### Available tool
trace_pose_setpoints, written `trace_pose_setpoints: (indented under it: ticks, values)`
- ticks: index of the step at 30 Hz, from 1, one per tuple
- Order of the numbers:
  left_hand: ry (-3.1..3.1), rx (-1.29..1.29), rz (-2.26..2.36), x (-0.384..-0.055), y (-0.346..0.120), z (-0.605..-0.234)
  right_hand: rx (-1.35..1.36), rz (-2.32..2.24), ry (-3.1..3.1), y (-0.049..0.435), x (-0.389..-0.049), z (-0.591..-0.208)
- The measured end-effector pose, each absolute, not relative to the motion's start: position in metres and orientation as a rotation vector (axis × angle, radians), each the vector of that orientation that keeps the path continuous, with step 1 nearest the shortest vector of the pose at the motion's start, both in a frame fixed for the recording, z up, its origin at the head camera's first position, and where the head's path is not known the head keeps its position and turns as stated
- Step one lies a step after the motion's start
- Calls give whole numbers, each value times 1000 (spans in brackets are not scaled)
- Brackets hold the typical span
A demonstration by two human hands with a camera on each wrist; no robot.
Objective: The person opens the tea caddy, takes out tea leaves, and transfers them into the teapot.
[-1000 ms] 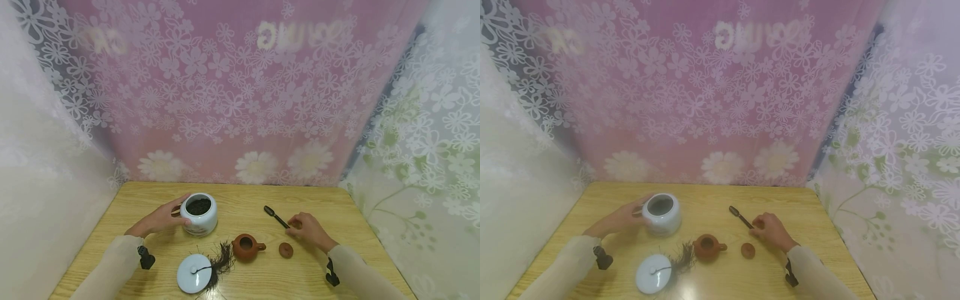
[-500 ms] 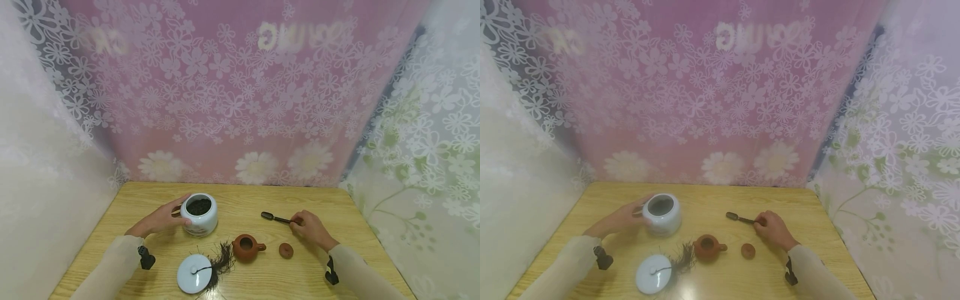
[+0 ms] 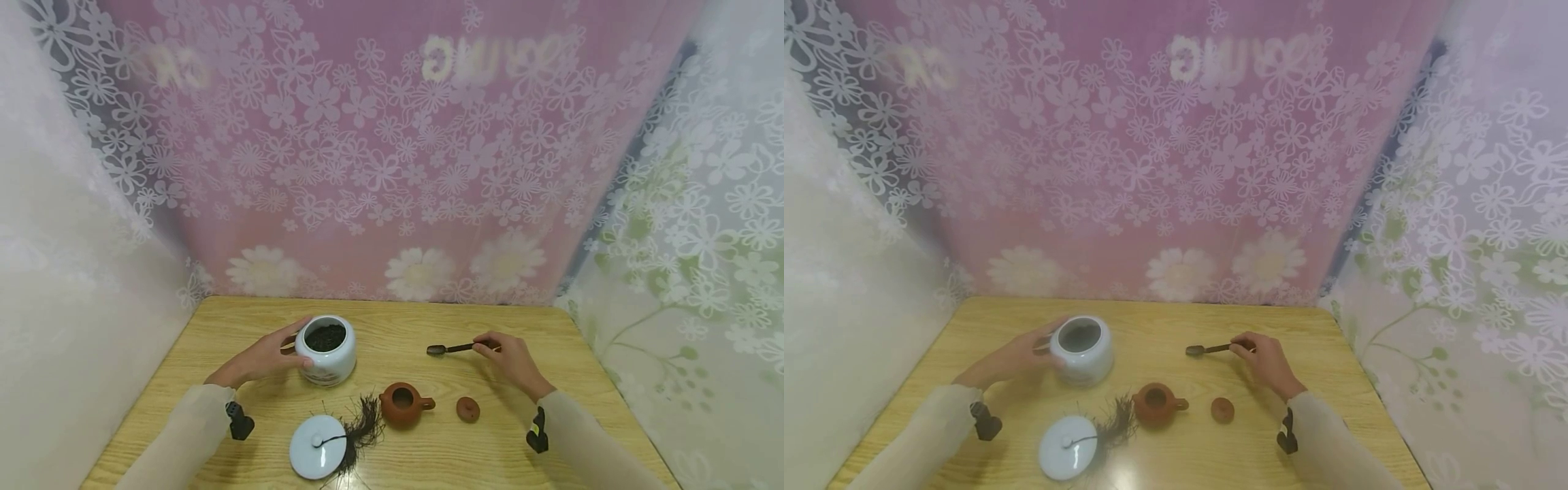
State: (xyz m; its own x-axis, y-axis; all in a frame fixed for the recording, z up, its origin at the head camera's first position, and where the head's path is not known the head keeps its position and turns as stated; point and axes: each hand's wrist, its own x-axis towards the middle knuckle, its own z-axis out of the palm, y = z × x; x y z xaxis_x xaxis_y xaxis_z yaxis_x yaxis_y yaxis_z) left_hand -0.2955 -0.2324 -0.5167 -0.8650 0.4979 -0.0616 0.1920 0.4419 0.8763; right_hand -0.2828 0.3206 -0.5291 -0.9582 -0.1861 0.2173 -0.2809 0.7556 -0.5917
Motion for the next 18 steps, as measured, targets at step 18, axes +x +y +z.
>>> trace_pose_setpoints:
  ticks: [18]
  values:
    - [2398, 611, 1375, -298, -234, -519, 476, 1103, -2663, 256, -301, -456]
